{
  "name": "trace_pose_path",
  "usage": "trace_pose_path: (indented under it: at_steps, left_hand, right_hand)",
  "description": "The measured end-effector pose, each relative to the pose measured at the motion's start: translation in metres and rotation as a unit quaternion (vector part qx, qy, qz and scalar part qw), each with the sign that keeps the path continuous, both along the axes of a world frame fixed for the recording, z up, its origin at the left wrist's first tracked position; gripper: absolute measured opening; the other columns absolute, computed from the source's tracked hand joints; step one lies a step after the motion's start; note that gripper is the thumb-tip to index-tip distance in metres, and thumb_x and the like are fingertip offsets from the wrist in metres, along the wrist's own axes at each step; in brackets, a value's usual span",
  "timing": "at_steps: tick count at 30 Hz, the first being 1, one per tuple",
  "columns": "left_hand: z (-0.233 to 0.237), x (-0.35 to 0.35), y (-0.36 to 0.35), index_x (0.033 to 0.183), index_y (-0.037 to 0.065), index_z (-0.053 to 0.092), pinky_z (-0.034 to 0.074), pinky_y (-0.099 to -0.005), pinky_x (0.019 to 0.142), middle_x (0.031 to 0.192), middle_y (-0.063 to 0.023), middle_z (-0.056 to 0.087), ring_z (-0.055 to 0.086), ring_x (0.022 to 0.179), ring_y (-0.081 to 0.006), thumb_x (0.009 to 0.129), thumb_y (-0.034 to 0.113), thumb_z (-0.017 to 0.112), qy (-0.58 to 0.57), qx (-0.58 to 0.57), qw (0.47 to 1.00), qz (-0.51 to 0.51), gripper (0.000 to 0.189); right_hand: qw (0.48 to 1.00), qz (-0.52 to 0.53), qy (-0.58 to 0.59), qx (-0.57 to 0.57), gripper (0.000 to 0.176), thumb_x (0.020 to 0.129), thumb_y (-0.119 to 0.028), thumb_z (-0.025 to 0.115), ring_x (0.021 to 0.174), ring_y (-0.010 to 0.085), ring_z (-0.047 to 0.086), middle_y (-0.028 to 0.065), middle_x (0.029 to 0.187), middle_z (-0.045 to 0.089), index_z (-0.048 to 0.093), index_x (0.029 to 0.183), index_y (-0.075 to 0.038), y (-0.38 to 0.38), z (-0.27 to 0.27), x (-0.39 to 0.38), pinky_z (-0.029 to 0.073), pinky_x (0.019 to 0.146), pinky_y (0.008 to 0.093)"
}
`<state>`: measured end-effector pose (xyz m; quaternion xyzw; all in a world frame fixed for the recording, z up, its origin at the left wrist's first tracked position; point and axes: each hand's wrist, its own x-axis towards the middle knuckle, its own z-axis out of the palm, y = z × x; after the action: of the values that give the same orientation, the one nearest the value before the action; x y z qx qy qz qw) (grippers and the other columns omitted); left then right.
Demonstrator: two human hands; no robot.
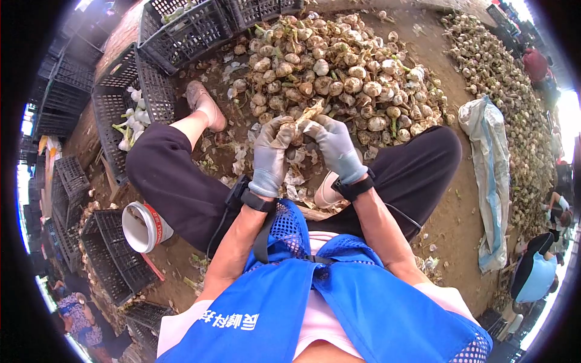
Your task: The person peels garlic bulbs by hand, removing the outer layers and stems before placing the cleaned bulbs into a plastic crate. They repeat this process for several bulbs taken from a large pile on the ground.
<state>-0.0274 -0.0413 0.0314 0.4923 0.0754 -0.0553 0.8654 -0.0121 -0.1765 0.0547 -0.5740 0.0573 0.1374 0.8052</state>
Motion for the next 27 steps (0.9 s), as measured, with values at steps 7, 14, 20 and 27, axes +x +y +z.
trace_pose_path:
  at_steps: [7, 14, 20, 27]
  left_hand:
    - [-0.009, 0.0, 0.014, 0.102, 0.008, 0.059, 0.041, -0.0162, 0.046, 0.089, 0.0006, 0.061, 0.057, 0.067, -0.0063, 0.089, 0.021, 0.053, 0.084, -0.08, 0.993, -0.011, 0.019]
    - [0.0, 0.003, 0.003, 0.103, -0.002, 0.056, 0.043, -0.0187, 0.071, 0.091, -0.0004, 0.059, 0.052, 0.079, -0.0051, 0.086, 0.015, 0.059, -0.065, 0.132, 0.989, 0.032, 0.024]
    - [-0.012, 0.002, 0.007, 0.088, 0.013, 0.058, 0.036, -0.0202, 0.034, 0.059, 0.0016, 0.054, 0.05, 0.044, -0.0088, 0.089, 0.045, 0.045, 0.238, -0.078, 0.968, -0.009, 0.034]
    - [0.044, -0.009, 0.008, 0.115, 0.007, 0.053, 0.045, -0.0217, 0.066, 0.091, -0.0036, 0.059, 0.053, 0.075, -0.0095, 0.087, 0.061, 0.035, 0.169, 0.038, 0.98, -0.101, 0.064]
  right_hand:
    - [0.997, 0.047, -0.007, -0.067, 0.023, 0.086, -0.005, 0.052, 0.079, 0.0079, 0.056, 0.0034, 0.09, 0.061, 0.055, 0.106, 0.007, -0.005, -0.004, -0.001, 0.047, 0.067, 0.0219]
    - [0.998, 0.02, 0.038, 0.043, 0.017, 0.081, -0.002, 0.056, 0.071, 0.0105, 0.059, 0.0044, 0.086, 0.062, 0.058, 0.097, 0.003, -0.004, -0.007, -0.003, 0.051, 0.057, 0.0235]
    - [0.939, -0.026, -0.217, -0.266, 0.017, 0.075, 0.005, 0.05, 0.073, 0.0088, 0.056, 0.0018, 0.083, 0.062, 0.064, 0.084, 0.001, 0.011, -0.05, 0.007, 0.045, 0.065, 0.0222]
    - [0.999, 0.026, 0.016, 0.041, 0.02, 0.077, -0.002, 0.057, 0.076, 0.0119, 0.059, 0.0047, 0.088, 0.064, 0.061, 0.095, 0.005, 0.001, -0.009, -0.008, 0.047, 0.067, 0.0232]
